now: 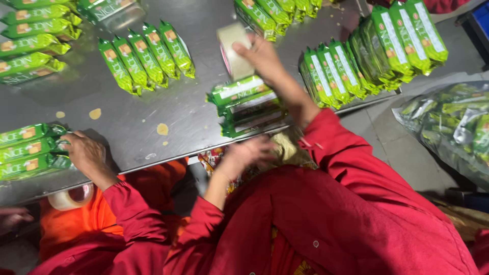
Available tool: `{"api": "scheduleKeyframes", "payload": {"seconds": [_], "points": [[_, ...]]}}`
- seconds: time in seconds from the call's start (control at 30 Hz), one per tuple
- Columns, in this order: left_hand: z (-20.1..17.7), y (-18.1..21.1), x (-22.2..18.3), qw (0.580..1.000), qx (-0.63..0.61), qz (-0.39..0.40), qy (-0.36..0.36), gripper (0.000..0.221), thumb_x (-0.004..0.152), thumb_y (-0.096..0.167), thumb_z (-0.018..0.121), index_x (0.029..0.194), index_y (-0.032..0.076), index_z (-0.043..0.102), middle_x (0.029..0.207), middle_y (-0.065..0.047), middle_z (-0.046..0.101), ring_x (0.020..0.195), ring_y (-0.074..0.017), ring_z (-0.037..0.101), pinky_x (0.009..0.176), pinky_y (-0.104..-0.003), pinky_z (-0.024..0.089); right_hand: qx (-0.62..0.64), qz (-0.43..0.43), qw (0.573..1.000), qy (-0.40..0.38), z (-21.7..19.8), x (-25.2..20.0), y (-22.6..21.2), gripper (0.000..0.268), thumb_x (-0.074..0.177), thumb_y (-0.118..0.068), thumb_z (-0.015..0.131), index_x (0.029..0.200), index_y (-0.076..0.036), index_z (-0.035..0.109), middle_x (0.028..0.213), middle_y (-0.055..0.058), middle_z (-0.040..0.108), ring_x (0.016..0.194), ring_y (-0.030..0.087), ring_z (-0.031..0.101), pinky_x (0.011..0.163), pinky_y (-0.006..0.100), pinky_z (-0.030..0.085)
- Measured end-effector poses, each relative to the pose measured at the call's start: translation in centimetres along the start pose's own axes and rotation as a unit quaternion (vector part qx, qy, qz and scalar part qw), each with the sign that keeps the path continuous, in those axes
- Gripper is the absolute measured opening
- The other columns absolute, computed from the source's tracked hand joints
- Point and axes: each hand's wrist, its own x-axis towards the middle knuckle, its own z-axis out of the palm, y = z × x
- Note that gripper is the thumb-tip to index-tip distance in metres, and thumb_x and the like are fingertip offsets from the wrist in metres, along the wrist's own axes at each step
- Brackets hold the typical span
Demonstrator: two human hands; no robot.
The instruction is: The person packages biscuit packs by hand and using tape, arranging them into rows and stacks on a metal table in a production facility.
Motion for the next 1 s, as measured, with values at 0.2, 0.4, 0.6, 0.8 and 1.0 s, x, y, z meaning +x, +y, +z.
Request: {"api": "scheduleKeyframes", "payload": {"seconds": [0.2, 0.4, 0.6, 0.8, 1.0], "points": [[3.2, 6.8, 3.0, 0.637, 0.759, -0.026, 0.130, 0.076, 0.082, 0.052, 0.080, 0.146, 0.018, 0.057, 0.148, -0.006, 0.064, 0.135, -0.0273, 0.059, 0.119, -0.042, 0.043, -0.292, 0.012, 0.956, 0.040, -0.9, 1.4, 7.7, 0.048, 0.085, -0.040, 0.083, 0.109, 0.001, 0.073, 0.091, 0.008, 0.078, 0.081, 0.017, 0.075, 0.075, 0.034, 0.060], [-2.0, 8.8, 5.7, 0.535, 0.803, -0.031, 0.260, 0.128, 0.050, 0.060, 0.092, 0.149, 0.000, 0.039, 0.158, -0.024, 0.029, 0.150, -0.0374, 0.020, 0.115, -0.069, 0.013, -0.429, -0.003, 0.903, 0.028, 0.2, -0.7, 5.5, 0.056, 0.076, -0.044, 0.089, 0.108, 0.000, 0.075, 0.090, 0.012, 0.078, 0.080, 0.016, 0.074, 0.076, 0.034, 0.057], [-3.6, 7.4, 5.8, 0.507, 0.808, -0.078, 0.290, 0.132, 0.051, 0.064, 0.089, 0.155, 0.004, 0.034, 0.162, -0.019, 0.031, 0.154, -0.0333, 0.022, 0.120, -0.063, 0.016, -0.131, -0.020, 0.991, 0.035, 0.8, -1.9, 3.3, 0.040, 0.088, -0.034, 0.079, 0.111, -0.001, 0.073, 0.095, 0.005, 0.074, 0.082, 0.012, 0.069, 0.073, 0.030, 0.057], [-6.0, 6.4, 6.7, 0.497, 0.803, -0.070, 0.322, 0.128, 0.060, 0.061, 0.090, 0.154, -0.004, 0.031, 0.163, -0.021, 0.027, 0.154, -0.0339, 0.021, 0.121, -0.064, 0.014, -0.141, 0.114, 0.983, -0.015, -5.0, -22.8, 9.6, 0.032, 0.090, -0.030, 0.072, 0.112, -0.006, 0.069, 0.099, 0.006, 0.074, 0.087, 0.012, 0.068, 0.080, 0.032, 0.056], [-7.4, 6.1, 8.5, 0.419, 0.846, -0.169, 0.283, 0.120, 0.068, 0.052, 0.085, 0.156, -0.005, 0.025, 0.165, -0.023, 0.021, 0.155, -0.0369, 0.015, 0.118, -0.069, 0.010, -0.440, 0.219, 0.871, 0.007, -9.8, -28.3, 19.2, 0.039, 0.104, -0.039, 0.061, 0.114, -0.001, 0.063, 0.094, 0.021, 0.071, 0.086, 0.032, 0.069, 0.082, 0.042, 0.055]]}}
